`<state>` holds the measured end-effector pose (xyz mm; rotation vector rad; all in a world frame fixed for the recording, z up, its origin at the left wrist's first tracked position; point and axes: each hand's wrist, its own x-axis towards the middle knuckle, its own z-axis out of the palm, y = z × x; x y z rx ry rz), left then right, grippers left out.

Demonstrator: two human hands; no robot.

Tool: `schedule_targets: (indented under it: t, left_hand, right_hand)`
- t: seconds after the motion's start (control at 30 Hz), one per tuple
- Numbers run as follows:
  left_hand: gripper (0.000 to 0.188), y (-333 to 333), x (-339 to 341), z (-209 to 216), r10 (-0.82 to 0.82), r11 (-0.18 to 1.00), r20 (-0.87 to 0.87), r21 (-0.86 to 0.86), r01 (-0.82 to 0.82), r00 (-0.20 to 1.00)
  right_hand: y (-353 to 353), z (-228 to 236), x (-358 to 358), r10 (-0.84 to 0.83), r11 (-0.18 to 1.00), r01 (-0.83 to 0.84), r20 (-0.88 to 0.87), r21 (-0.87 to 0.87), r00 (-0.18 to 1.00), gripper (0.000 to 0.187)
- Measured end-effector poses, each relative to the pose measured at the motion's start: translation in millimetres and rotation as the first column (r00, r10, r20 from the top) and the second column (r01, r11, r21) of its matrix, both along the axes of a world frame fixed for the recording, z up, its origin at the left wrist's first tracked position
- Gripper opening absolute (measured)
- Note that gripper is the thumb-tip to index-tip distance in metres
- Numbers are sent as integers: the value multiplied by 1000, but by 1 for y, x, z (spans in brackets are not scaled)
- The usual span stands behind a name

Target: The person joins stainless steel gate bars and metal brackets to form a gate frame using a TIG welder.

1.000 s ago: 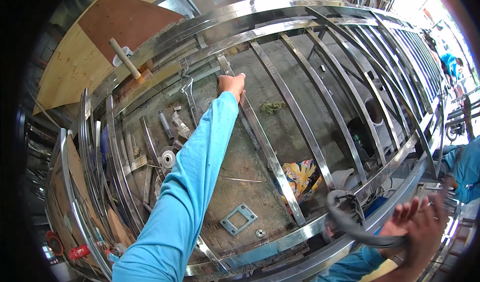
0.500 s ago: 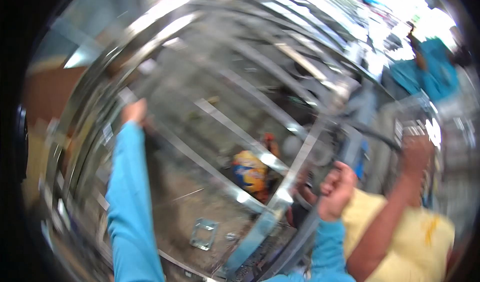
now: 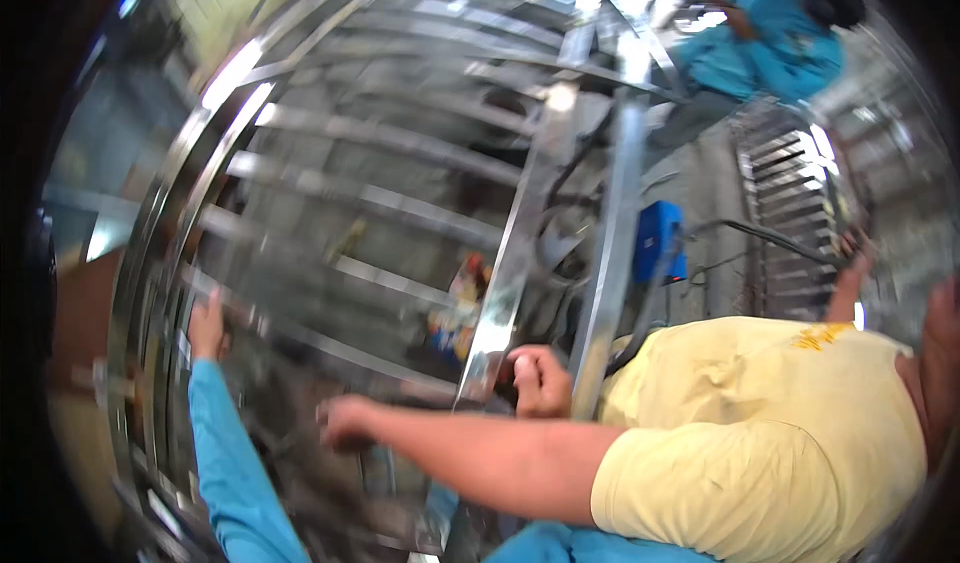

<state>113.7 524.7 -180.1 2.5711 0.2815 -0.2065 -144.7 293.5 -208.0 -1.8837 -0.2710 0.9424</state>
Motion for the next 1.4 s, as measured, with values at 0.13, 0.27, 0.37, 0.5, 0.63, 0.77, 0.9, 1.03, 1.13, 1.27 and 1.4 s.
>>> schedule_targets:
  t: [0.13, 0.27, 0.37, 0.5, 0.63, 0.77, 0.9, 1.03, 1.13, 1.27, 1.4]
  left_hand:
    - [50, -42, -86, 55, -189, 980, 260, -13, 199, 947]
    - [34, -63, -181, 119, -271, 934, 418, -103, 342, 867]
    - [23, -18, -316, 113, -165, 946, 287, -223, 233, 944]
    - [24, 0, -434, 87, -95, 987, 297, -96, 128, 950]
    - [22, -25, -444, 68, -246, 960, 253, 195, 200, 936]
    - [25, -39, -422, 41, -318, 915, 369, 360, 181, 873]
    - [30, -43, -399, 29, -432, 892, 360, 309, 331, 827]
    - [35, -35, -388, 17, -437, 899, 244, 127, 419, 866]
    - [38, -34, -384, 15, -426, 905, 267, 147, 400, 864]
    - [39, -34, -378, 9, -431, 901, 243, 155, 404, 869]
    - [40, -35, -379, 9, -484, 866, 206, 254, 431, 851]
  right_hand:
    - [18, -104, 2, 154, 853, 0, -251, 522, 956, 44]
    - [19, -138, 46, 355, 924, -381, 292, 38, 888, 21]
    - [24, 9, 48, 873, 471, -665, 198, -580, 445, 38]
    - [-92, 8, -189, 442, 871, -214, 514, -443, 735, 22]
    - [-149, 96, -324, -395, 839, 544, 661, -23, 637, 11]
    - [-141, 64, -350, -247, 885, 451, 704, -115, 666, 14]
    - [-134, 54, -357, -204, 897, 424, 737, -122, 645, 13]
    - [-131, 44, -359, -231, 910, 410, 749, -59, 621, 11]
    - [-133, 44, -354, -237, 923, 383, 745, -27, 623, 11]
    - [-135, 44, -348, -242, 929, 370, 757, 1, 607, 12]
    - [-142, 42, -346, -277, 932, 357, 760, 63, 588, 14]
